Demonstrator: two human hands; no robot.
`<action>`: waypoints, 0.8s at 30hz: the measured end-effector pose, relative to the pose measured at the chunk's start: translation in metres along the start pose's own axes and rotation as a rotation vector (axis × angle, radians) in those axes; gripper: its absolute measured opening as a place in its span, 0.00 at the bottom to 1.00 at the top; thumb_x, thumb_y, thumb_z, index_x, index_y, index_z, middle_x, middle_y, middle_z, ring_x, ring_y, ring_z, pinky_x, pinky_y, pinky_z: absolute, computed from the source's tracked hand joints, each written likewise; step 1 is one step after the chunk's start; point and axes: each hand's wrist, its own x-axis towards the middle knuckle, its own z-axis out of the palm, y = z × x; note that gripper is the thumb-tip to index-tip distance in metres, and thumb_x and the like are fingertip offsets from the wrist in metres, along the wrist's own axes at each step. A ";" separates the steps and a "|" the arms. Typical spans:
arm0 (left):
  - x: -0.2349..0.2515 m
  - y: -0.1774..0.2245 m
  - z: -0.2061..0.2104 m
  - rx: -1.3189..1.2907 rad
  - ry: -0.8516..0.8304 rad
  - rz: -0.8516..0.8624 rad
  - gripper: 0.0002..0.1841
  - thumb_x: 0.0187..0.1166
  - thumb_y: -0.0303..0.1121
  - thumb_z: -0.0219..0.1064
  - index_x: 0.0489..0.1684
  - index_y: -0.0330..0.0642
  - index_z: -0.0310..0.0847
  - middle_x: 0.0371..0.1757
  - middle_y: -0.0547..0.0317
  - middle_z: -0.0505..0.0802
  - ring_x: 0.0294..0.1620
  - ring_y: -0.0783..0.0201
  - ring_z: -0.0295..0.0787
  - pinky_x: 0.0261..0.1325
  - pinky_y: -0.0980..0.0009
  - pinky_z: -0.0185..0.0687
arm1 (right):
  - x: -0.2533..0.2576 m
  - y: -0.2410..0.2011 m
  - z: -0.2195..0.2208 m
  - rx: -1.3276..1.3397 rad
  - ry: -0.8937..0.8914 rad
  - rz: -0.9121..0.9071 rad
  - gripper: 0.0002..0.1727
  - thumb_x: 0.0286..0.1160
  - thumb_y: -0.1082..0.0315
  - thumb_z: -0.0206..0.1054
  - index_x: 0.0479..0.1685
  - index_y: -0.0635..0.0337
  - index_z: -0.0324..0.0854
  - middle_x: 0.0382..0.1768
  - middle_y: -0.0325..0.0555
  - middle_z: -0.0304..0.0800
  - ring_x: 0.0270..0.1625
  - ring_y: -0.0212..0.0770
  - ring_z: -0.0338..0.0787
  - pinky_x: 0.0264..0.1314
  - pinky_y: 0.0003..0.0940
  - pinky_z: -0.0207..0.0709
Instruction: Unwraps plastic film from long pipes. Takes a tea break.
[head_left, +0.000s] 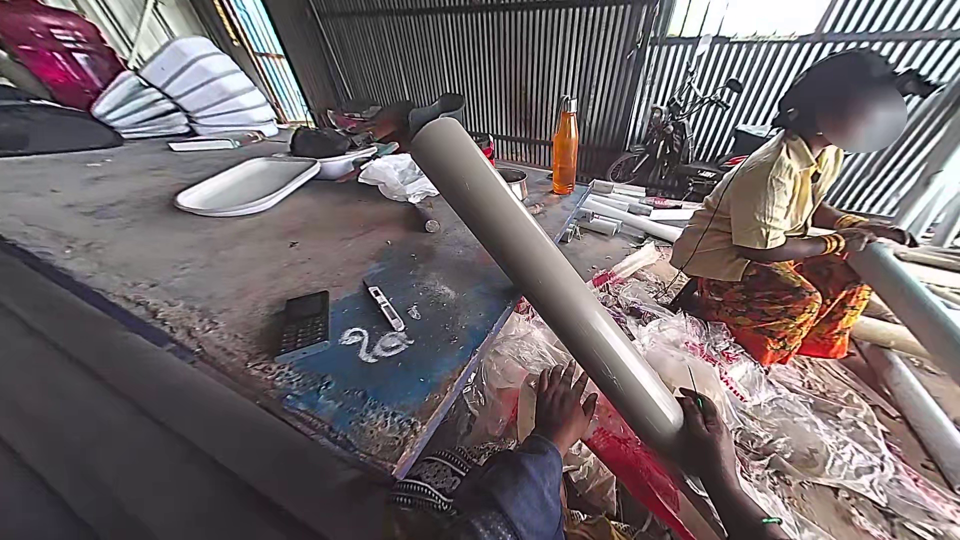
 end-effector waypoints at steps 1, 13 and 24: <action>0.003 -0.001 0.002 0.005 -0.001 0.002 0.30 0.93 0.56 0.43 0.92 0.59 0.65 0.95 0.59 0.65 0.97 0.51 0.50 0.96 0.47 0.30 | 0.000 -0.001 0.000 -0.001 0.000 0.008 0.20 0.93 0.64 0.50 0.67 0.67 0.82 0.56 0.63 0.92 0.62 0.61 0.89 0.66 0.66 0.72; 0.020 -0.001 0.006 0.004 -0.092 0.041 0.28 0.96 0.51 0.43 0.92 0.55 0.65 0.94 0.54 0.66 0.97 0.47 0.49 0.96 0.44 0.29 | 0.000 -0.005 -0.003 -0.057 -0.022 0.040 0.23 0.93 0.62 0.48 0.72 0.68 0.79 0.62 0.65 0.89 0.68 0.60 0.87 0.74 0.62 0.71; 0.019 -0.005 0.027 0.069 0.081 0.061 0.26 0.94 0.50 0.49 0.86 0.53 0.73 0.90 0.54 0.74 0.95 0.47 0.57 0.95 0.44 0.33 | 0.007 -0.001 -0.008 -0.040 -0.064 0.046 0.23 0.92 0.62 0.49 0.72 0.64 0.80 0.64 0.60 0.89 0.70 0.56 0.87 0.75 0.56 0.73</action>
